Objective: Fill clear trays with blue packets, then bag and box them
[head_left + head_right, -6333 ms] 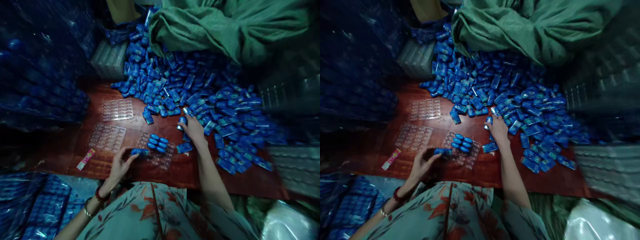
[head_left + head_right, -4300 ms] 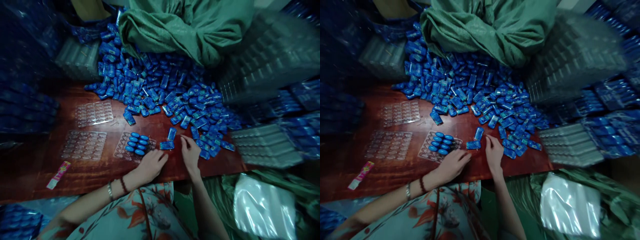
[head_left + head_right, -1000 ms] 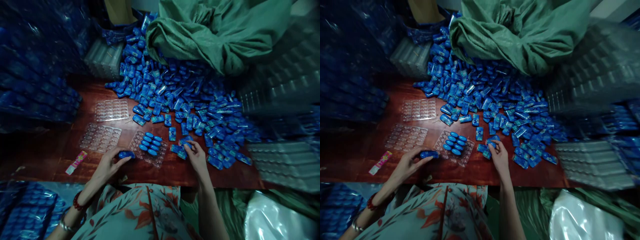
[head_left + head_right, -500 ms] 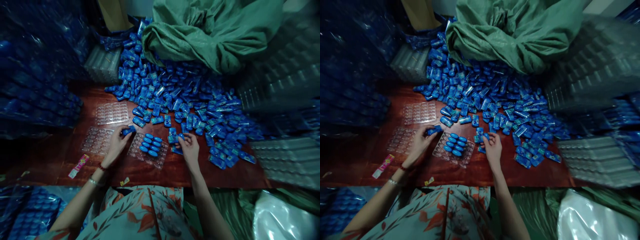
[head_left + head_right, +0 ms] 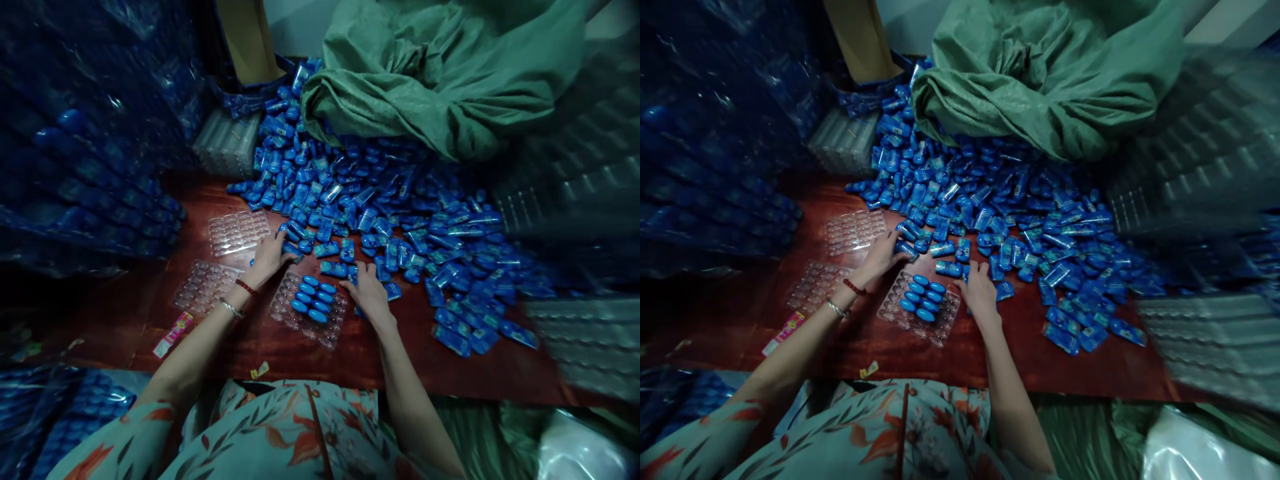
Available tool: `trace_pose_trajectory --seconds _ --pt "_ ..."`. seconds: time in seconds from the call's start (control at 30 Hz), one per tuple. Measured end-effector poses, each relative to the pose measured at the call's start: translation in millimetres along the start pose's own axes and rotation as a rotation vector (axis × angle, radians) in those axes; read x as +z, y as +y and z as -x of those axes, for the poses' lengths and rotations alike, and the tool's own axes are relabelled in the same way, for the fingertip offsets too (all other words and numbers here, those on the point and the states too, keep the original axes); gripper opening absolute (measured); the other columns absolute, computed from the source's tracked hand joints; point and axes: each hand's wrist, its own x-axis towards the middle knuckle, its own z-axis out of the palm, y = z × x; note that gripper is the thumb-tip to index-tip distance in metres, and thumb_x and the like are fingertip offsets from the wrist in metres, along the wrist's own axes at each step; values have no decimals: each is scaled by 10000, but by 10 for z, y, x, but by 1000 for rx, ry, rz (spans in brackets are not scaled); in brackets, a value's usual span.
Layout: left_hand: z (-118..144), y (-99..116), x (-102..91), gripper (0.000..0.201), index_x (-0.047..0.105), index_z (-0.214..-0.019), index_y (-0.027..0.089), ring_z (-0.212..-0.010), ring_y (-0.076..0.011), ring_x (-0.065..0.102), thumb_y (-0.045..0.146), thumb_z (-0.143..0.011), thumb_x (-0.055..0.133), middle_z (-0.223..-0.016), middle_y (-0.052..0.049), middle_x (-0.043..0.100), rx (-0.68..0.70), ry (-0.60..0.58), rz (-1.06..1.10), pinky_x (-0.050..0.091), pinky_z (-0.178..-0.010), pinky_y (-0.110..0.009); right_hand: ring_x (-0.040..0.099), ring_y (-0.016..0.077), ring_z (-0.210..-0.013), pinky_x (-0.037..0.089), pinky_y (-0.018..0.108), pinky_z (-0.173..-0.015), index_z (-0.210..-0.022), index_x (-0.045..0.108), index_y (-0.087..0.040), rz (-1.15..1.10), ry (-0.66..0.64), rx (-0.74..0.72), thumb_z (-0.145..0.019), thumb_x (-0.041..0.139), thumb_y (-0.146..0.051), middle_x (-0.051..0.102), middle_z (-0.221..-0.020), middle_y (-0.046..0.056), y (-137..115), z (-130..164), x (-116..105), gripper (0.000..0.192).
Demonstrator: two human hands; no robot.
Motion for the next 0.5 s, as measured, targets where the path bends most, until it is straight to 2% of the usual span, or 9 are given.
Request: trace_pose_trajectory --seconds 0.1,0.2,0.27,0.37,0.43,0.5 --pt "-103 41 62 411 538 -1067 161 -930 -255 570 254 -713 724 -1026 -105 583 20 -16 87 435 -818 -360 609 234 -811 436 305 -650 -1103 498 -158 -100 28 -72 -842 519 -266 574 -1002 117 9 4 -5 283" --pt "38 7 16 177 567 -962 155 -880 -213 566 185 -793 613 -998 -89 563 50 25 205 451 -793 -328 594 224 -765 446 319 -686 -1109 503 -160 -343 127 -35 -876 451 -312 615 -867 79 205 123 -106 283" --pt "282 -57 -98 107 570 -941 160 -885 -197 553 201 -855 520 -992 -79 542 69 104 271 454 -802 -319 583 205 -735 459 319 -686 -1114 526 -193 -476 181 4 -887 423 -396 622 -880 66 367 316 -194 322" --pt "797 -166 -330 163 564 -994 186 -902 -182 542 278 -895 471 -988 -54 540 32 167 337 456 -801 -299 588 202 -806 482 336 -744 -1057 594 -237 -546 208 -22 -865 451 -465 620 -935 63 465 719 -249 331" --pt "1147 -195 -444 167 577 -977 198 -878 -177 550 315 -890 494 -938 -37 567 24 109 364 457 -782 -286 603 205 -835 501 335 -748 -1013 622 -248 -595 208 -65 -856 487 -451 632 -927 57 377 979 -188 290" --pt "1431 -152 -464 166 603 -943 203 -850 -172 565 326 -887 508 -899 -33 586 51 21 397 466 -753 -275 625 195 -806 525 313 -700 -991 625 -250 -686 227 -115 -848 539 -397 653 -895 44 201 1171 -48 222"
